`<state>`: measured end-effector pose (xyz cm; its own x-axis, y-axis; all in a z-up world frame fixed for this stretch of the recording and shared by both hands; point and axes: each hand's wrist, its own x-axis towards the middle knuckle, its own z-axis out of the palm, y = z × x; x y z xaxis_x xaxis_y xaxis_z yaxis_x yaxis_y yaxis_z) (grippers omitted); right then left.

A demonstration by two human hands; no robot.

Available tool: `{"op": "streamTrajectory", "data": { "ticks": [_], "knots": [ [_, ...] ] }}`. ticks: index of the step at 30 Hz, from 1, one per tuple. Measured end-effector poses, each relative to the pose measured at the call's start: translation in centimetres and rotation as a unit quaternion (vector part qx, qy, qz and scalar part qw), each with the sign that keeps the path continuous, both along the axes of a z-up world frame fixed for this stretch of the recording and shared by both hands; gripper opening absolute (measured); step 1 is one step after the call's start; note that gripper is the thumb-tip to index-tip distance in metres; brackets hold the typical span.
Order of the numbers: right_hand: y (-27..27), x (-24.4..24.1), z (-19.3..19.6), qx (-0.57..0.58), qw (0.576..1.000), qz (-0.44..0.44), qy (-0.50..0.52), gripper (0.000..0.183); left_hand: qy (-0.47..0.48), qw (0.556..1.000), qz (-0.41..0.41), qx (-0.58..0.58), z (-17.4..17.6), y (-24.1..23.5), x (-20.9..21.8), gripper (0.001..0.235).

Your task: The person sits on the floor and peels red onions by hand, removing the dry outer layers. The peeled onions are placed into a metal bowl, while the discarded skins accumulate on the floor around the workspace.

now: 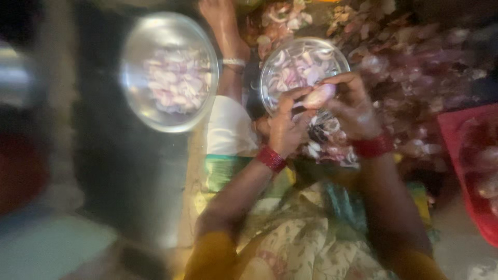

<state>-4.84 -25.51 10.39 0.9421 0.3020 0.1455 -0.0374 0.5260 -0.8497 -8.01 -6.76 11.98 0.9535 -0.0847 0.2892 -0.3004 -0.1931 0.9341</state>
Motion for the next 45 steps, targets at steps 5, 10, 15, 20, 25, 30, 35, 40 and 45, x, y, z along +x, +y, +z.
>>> {"op": "streamTrajectory", "data": {
  "ticks": [5, 10, 15, 20, 25, 30, 35, 40, 45],
  "knots": [
    [-1.9, 0.5, 1.1, 0.001, 0.998, -0.018, -0.054, 0.040, 0.033, 0.996, -0.001, -0.081, 2.6, -2.2, 1.3, 0.030],
    [-2.6, -0.1, 1.9, 0.050, 0.997, -0.062, -0.008, 0.052, 0.027, 0.997, 0.027, -0.060, 5.4, -4.2, 1.3, 0.030],
    [-3.0, -0.5, 2.5, 0.069, 0.992, -0.097, -0.031, 0.050, -0.082, 0.990, 0.098, 0.061, 6.7, -5.7, 1.1, 0.021],
    [-2.8, -0.8, 3.1, 0.007, 0.987, -0.148, -0.054, 0.049, -0.140, 0.980, 0.131, 0.048, 6.6, -6.6, 1.9, 0.013],
    [-2.5, -1.7, 5.0, -0.036, 0.984, -0.171, -0.046, 0.045, -0.191, 0.963, 0.145, 0.128, 7.1, -6.8, 1.4, 0.015],
    [-1.8, -1.6, 5.0, -0.058, 0.966, -0.233, -0.097, 0.045, -0.140, 0.977, 0.128, 0.102, 6.3, -6.8, 1.4, 0.012],
    [-1.2, -1.8, 4.5, -0.069, 0.964, -0.254, -0.043, 0.042, -0.173, 0.973, 0.102, 0.111, 6.2, -6.8, 1.2, 0.007],
    [-0.8, 0.0, 4.3, 0.068, 0.974, -0.197, 0.086, 0.044, -0.094, 0.995, 0.019, 0.039, 5.0, -8.6, -0.6, 0.008],
    [-2.5, -0.1, 5.6, 0.073, 0.970, -0.191, 0.129, 0.042, 0.036, 0.993, -0.015, 0.111, 2.6, -9.0, -2.9, 0.012]
  ]
}}
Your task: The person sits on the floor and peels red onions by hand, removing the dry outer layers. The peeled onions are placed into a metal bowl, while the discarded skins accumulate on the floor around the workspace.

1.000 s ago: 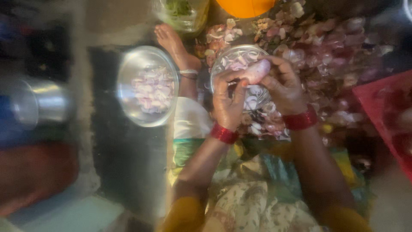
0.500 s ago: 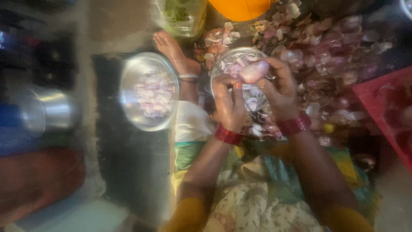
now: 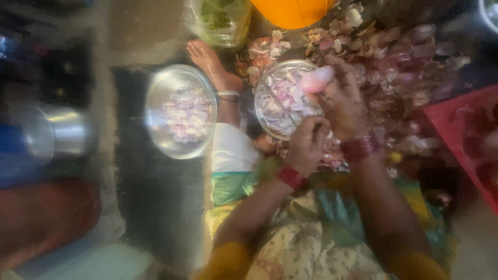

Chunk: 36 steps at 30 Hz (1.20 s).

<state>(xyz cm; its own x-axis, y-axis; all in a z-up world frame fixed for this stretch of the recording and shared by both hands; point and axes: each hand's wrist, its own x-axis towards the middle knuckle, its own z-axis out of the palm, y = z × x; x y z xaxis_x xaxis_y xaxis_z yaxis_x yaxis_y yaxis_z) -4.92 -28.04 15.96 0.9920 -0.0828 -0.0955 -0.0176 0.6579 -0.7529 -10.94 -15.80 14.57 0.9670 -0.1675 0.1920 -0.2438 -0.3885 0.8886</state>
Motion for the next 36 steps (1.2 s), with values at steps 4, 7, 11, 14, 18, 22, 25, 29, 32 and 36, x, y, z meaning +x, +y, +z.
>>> {"op": "streamTrajectory", "data": {
  "ticks": [4, 7, 11, 14, 18, 22, 25, 29, 32, 36],
  "knots": [
    [-2.4, 0.5, -0.9, 0.068, 0.997, 0.015, -0.044, 0.040, 0.185, 0.976, -0.058, -0.102, -3.7, -1.2, -2.1, 0.015],
    [-3.0, 0.6, -2.5, 0.119, 0.989, 0.018, -0.083, 0.041, 0.142, 0.985, -0.100, -0.010, -6.5, -2.2, -3.0, 0.019],
    [-3.5, 0.4, -3.2, 0.166, 0.977, 0.034, -0.127, 0.041, -0.144, 0.980, -0.096, 0.096, -6.1, -2.6, -1.8, 0.020],
    [-3.7, 0.9, -3.1, 0.137, 0.984, 0.028, -0.109, 0.045, 0.144, 0.986, 0.070, -0.055, -1.9, -2.2, -0.5, 0.032],
    [-2.8, 0.3, -3.1, 0.094, 0.989, 0.047, -0.108, 0.046, -0.144, 0.986, 0.083, 0.007, 4.1, -0.5, 2.5, 0.049],
    [-1.9, -0.3, -2.9, -0.051, 0.990, 0.038, -0.122, 0.045, -0.259, 0.957, 0.104, 0.073, 6.1, -0.2, 4.4, 0.049],
    [-1.3, -0.6, -2.2, -0.132, 0.981, 0.010, -0.139, 0.043, -0.259, 0.957, 0.122, 0.043, 5.4, -0.1, 4.4, 0.046],
    [-0.1, -0.7, -1.9, -0.140, 0.980, -0.021, -0.140, 0.043, -0.208, 0.964, 0.162, 0.035, 3.8, 0.1, 4.5, 0.042],
    [0.1, -0.6, -2.0, -0.237, 0.963, -0.040, -0.125, 0.044, -0.162, 0.975, 0.150, -0.026, 3.4, 0.5, 4.3, 0.039],
    [0.3, -0.8, -2.2, -0.171, 0.971, 0.010, -0.167, 0.040, -0.062, 0.977, 0.153, -0.132, 4.0, 1.1, 4.5, 0.045]
  ]
}}
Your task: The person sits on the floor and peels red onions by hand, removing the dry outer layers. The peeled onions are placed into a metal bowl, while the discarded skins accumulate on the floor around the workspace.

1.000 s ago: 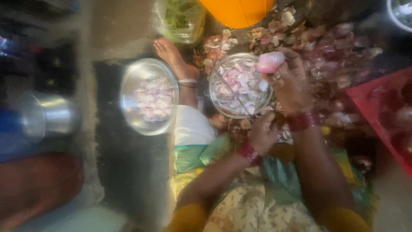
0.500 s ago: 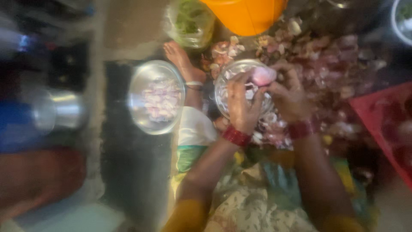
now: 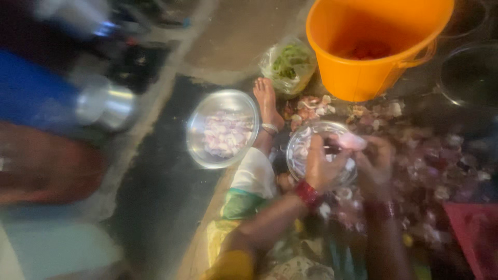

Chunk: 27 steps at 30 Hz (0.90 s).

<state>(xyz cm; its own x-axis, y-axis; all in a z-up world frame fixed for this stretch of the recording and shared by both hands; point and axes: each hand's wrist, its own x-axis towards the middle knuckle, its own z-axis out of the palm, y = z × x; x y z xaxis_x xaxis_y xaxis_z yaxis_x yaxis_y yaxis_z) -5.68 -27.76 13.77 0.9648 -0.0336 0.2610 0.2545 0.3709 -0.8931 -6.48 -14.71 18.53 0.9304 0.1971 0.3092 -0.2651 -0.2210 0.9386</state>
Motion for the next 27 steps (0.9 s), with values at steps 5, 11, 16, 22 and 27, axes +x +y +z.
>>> {"op": "streamTrajectory", "data": {
  "ticks": [5, 11, 16, 22, 27],
  "knots": [
    [0.0, -0.4, -2.0, -0.032, 0.999, -0.007, -0.040, 0.039, 0.059, 0.998, -0.007, -0.007, -0.6, 1.0, -0.2, 0.043],
    [1.1, -0.1, -1.6, 0.004, 0.998, -0.026, -0.051, 0.042, 0.061, 0.995, -0.064, -0.050, -1.4, 2.0, 1.2, 0.045],
    [1.2, -0.5, 0.0, 0.045, 0.998, -0.017, -0.032, 0.044, 0.016, 0.997, -0.074, 0.027, 0.5, 1.9, 1.4, 0.046],
    [1.1, -1.3, -0.6, -0.013, 0.997, -0.054, -0.046, 0.043, -0.009, 0.991, -0.018, 0.130, 2.0, 0.7, 1.0, 0.048],
    [1.6, 0.1, -1.5, 0.004, 0.994, -0.077, -0.079, 0.041, 0.024, 0.979, -0.123, 0.163, 0.7, -1.0, -0.5, 0.043]
  ]
}}
